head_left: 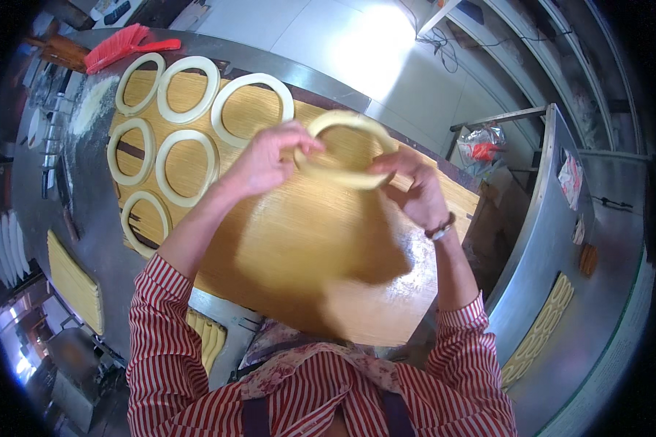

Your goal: The person shapes long strips of dough into circular rings by hand on a wooden board. They repeatedly pick up a strip, curve it into a circle, and press the ends together to seal the ring, placing the finished items in a row.

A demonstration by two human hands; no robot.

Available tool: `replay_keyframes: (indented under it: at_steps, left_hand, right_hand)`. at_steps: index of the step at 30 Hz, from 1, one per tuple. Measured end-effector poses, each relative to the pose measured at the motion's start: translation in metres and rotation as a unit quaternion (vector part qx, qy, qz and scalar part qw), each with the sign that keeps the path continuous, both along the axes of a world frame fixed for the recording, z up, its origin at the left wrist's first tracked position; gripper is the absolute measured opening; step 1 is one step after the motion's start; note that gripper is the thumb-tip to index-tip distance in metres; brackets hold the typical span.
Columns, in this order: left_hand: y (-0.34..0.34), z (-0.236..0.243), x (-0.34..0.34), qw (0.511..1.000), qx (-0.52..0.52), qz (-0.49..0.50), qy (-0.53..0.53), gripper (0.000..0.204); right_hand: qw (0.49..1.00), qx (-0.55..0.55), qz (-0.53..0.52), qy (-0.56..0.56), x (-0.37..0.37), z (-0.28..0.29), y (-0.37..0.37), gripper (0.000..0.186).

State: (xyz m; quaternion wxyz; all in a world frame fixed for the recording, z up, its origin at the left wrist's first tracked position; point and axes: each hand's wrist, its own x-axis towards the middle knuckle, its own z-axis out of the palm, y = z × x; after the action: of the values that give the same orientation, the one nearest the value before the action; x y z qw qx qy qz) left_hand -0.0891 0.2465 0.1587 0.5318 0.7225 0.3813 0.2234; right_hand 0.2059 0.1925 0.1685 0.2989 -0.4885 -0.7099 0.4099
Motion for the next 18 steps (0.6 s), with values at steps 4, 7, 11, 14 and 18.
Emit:
replay_keyframes:
  at_steps: [4,7,11,14,18]
  left_hand:
    - [-0.007,-0.026,0.009,0.991,0.07,0.061,0.096,0.036]
    - [0.001,-0.041,0.043,0.978,0.115,0.131,0.11,0.039]
    - [0.024,-0.061,0.08,0.966,0.178,0.102,0.16,0.04]
    - [0.038,-0.071,0.086,0.964,0.191,0.054,0.175,0.041]
    - [0.044,-0.08,0.092,0.961,0.204,0.074,0.17,0.039]
  right_hand:
    - [0.985,-0.07,-0.151,-0.037,0.002,-0.034,-0.017,0.038]
    - [0.963,-0.034,-0.261,-0.061,-0.014,-0.043,0.008,0.039]
    - [0.957,0.088,-0.227,-0.156,-0.029,-0.067,0.034,0.037]
    - [0.959,0.079,-0.194,-0.193,-0.032,-0.076,0.045,0.036]
    - [0.961,0.083,-0.224,-0.142,-0.032,-0.08,0.053,0.033]
